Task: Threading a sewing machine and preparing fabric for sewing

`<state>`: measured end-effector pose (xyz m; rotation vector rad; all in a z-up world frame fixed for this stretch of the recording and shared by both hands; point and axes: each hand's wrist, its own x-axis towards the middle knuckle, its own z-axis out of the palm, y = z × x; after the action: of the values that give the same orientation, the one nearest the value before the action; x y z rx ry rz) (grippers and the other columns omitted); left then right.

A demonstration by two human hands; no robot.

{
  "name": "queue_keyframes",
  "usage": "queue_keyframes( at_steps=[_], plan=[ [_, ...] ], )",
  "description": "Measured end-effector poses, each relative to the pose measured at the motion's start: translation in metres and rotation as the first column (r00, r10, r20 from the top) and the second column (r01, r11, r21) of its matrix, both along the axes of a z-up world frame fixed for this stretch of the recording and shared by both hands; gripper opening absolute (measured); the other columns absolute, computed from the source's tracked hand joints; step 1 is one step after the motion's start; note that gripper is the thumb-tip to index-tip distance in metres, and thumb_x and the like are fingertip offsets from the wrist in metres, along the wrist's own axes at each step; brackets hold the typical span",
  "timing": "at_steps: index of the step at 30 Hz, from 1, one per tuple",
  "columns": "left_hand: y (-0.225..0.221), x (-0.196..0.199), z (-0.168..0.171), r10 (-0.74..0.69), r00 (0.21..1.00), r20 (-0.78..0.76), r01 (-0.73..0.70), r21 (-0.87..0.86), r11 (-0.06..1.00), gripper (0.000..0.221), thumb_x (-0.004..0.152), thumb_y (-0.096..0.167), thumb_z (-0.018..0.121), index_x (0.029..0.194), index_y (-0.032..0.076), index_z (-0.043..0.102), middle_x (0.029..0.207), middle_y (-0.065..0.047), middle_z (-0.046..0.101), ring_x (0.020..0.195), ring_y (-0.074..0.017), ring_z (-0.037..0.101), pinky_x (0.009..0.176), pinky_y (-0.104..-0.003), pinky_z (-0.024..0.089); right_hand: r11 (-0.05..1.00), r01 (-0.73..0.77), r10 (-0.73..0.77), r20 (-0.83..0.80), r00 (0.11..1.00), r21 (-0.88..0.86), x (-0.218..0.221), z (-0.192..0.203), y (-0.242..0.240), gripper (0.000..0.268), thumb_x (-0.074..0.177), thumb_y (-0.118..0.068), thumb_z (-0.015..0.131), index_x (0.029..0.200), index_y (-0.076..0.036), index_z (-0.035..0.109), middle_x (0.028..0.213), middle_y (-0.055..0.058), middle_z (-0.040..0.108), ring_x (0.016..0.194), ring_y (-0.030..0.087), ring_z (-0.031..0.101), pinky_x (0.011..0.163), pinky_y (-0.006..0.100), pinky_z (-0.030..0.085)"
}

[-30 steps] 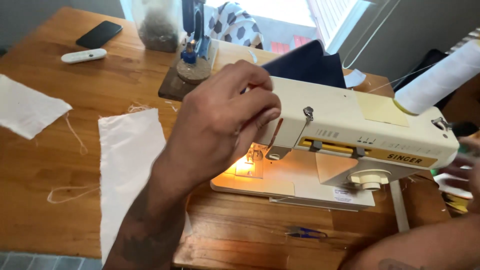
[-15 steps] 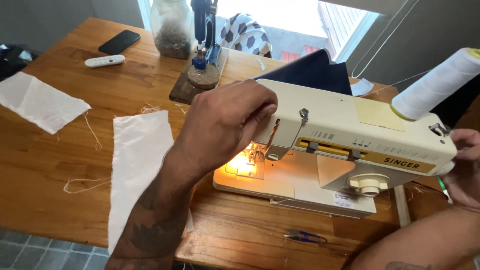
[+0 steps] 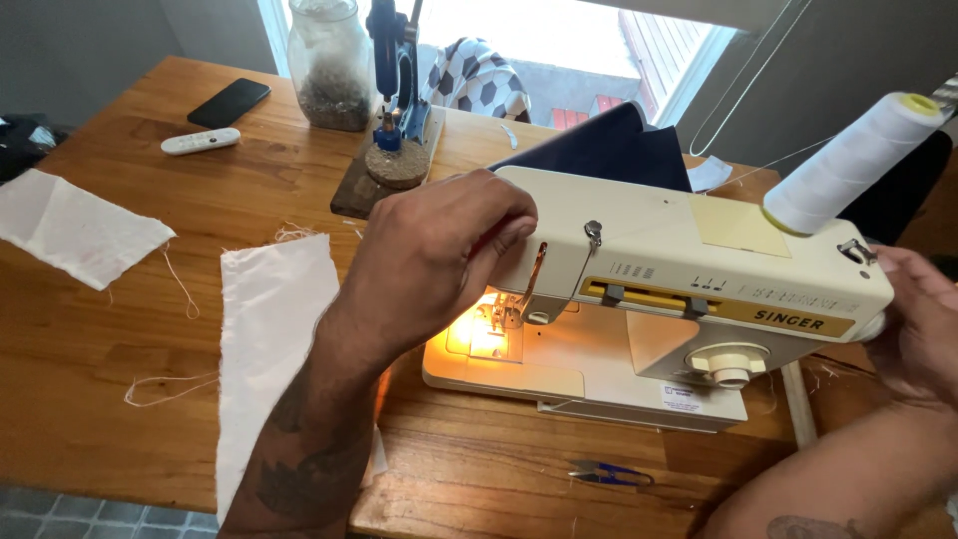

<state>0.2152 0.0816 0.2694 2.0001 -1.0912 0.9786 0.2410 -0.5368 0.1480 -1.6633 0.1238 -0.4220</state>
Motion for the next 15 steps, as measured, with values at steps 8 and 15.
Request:
queue_keyframes(
  at_steps=[8, 15],
  plan=[
    [0.001, 0.000, 0.001, -0.022, 1.000, -0.022, 0.022, -0.011, 1.000, 0.008, 0.119, 0.004, 0.066, 0.113, 0.008, 0.068, 0.101, -0.007, 0.076, 0.082, -0.0282, 0.070, 0.071, -0.042, 0.051, 0.960, 0.270, -0.256, -0.159, 0.954, 0.076, 0.000, 0.034, 0.066, 0.022, 0.121, -0.041, 0.078, 0.135, -0.024, 0.080, 0.120, -0.003, 0.086, 0.095, 0.009, 0.081, 0.078, 0.036, 0.068],
    [0.003, 0.000, 0.003, -0.066, 0.998, -0.015, 0.066, -0.022, 0.998, 0.009, 0.120, 0.003, 0.065, 0.112, 0.005, 0.069, 0.101, -0.008, 0.075, 0.084, -0.0261, 0.070, 0.074, -0.039, 0.051, 0.908, 0.415, -0.415, -0.283, 0.864, -0.064, -0.002, 0.049, 0.081, 0.036, 0.122, -0.059, 0.079, 0.136, -0.026, 0.080, 0.127, -0.007, 0.089, 0.099, 0.006, 0.084, 0.078, 0.039, 0.070]
  ],
)
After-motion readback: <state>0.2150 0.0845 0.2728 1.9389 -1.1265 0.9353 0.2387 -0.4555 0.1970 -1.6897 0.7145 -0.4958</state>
